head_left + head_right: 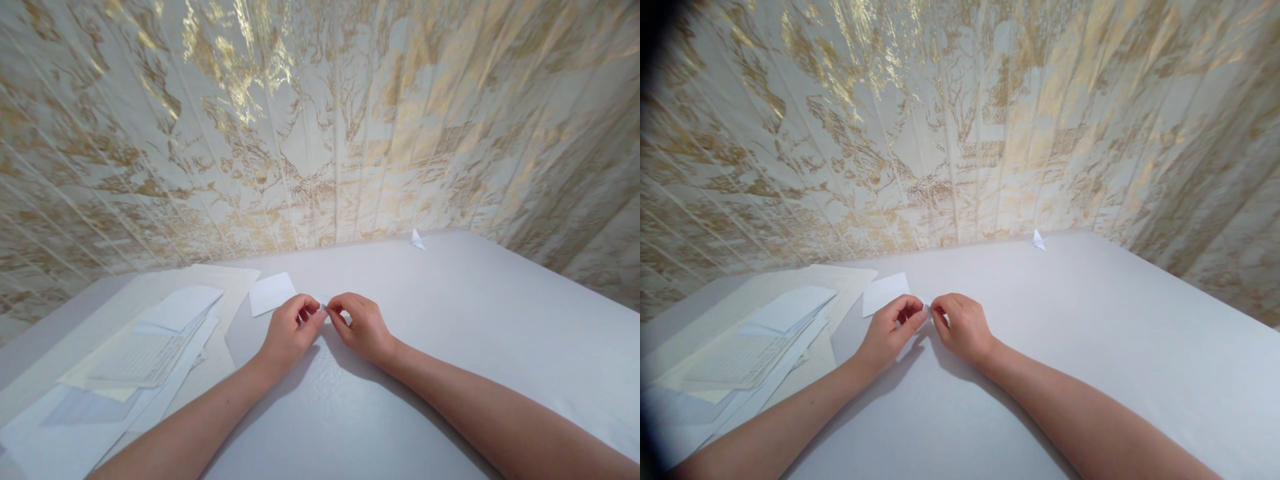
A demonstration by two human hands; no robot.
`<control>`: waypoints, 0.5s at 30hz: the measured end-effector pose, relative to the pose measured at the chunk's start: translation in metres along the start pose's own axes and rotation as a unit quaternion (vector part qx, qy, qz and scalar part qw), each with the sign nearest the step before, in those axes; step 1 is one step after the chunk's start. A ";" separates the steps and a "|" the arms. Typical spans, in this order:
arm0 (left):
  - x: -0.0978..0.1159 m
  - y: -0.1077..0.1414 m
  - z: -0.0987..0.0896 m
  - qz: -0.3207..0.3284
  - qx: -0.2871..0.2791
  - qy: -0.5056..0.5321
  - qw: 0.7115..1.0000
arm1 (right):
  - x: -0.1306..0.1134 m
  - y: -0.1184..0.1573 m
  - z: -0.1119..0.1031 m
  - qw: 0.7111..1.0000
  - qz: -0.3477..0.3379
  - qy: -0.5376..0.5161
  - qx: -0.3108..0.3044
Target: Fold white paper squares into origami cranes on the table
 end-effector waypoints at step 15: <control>-0.003 -0.005 -0.002 0.015 0.024 -0.043 0.999 | -0.007 0.000 -0.004 0.997 -0.059 -0.014 0.037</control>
Point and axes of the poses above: each hand's wrist, its own y-axis away from the middle knuckle, its own z-axis out of the palm, x = y × z, the point moved 8 cm from there along -y, towards the middle knuckle, and after that the axes turned 8 degrees about -z, right-handed, at the moved point
